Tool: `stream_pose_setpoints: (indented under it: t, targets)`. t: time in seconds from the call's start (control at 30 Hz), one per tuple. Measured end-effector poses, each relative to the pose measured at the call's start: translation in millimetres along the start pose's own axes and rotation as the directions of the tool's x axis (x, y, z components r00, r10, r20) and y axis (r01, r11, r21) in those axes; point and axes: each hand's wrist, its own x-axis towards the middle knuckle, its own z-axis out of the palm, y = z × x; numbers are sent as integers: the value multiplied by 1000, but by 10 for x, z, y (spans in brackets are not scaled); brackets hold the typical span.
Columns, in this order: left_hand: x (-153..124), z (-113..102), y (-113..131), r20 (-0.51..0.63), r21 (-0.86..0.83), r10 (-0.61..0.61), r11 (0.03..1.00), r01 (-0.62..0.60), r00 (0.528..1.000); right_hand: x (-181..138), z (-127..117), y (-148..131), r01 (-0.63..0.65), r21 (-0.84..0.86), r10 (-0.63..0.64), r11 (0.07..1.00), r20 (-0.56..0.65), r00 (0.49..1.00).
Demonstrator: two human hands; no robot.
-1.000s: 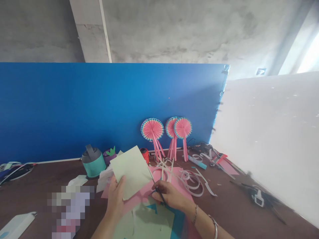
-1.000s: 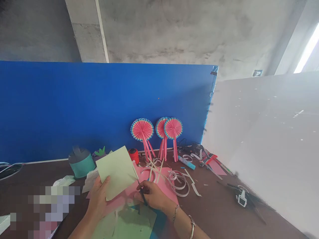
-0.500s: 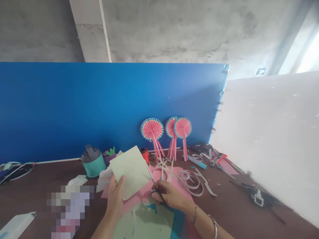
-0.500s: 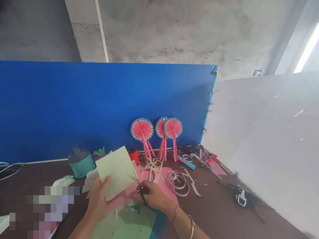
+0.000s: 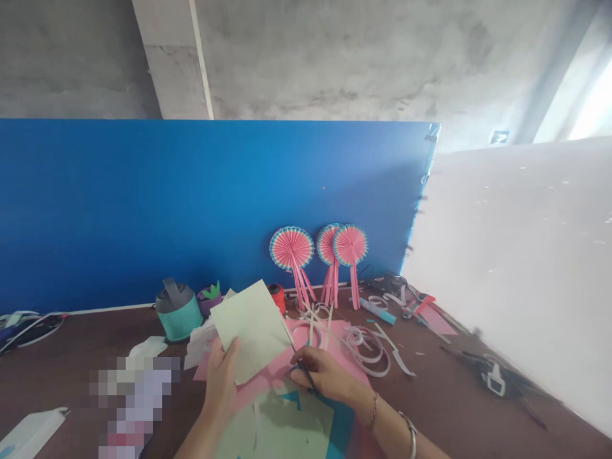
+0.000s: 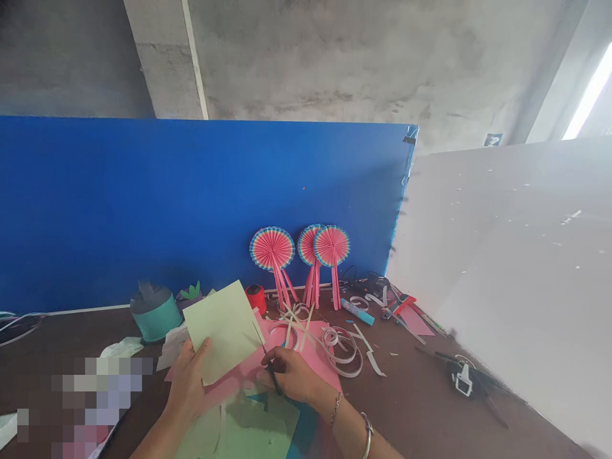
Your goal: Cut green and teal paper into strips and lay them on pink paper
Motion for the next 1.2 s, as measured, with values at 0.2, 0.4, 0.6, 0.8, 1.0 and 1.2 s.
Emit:
stream_pose_setpoints:
  t: [0.2, 0.4, 0.6, 0.8, 1.0, 1.2]
  targets:
    - [30, -41, -66, 14, -9, 18, 1000, -18, 1000, -9, 11, -2, -2, 4, 2, 1000, -8, 1000]
    - [43, -43, -101, 5, -20, -2, 1000, 2, 1000, 10, 12, 23, 13, 9, -13, 1000, -4, 1000]
    - [90, -78, -169, -1, 21, 33, 999, -33, 999, 0, 21, -20, -18, -34, 17, 999, -35, 999]
    - [105, -81, -185, -15, 35, 58, 998, -57, 998, -15, 34, -58, -19, -42, 17, 999, -52, 999]
    - [119, -94, -213, -3, 11, 33, 999, -33, 999, -9, 16, -25, -37, -52, 34, 998, -63, 997]
    - [137, -118, -238, -13, 49, 88, 995, -88, 996, -4, 18, -40, -63, -60, 59, 996, -78, 995]
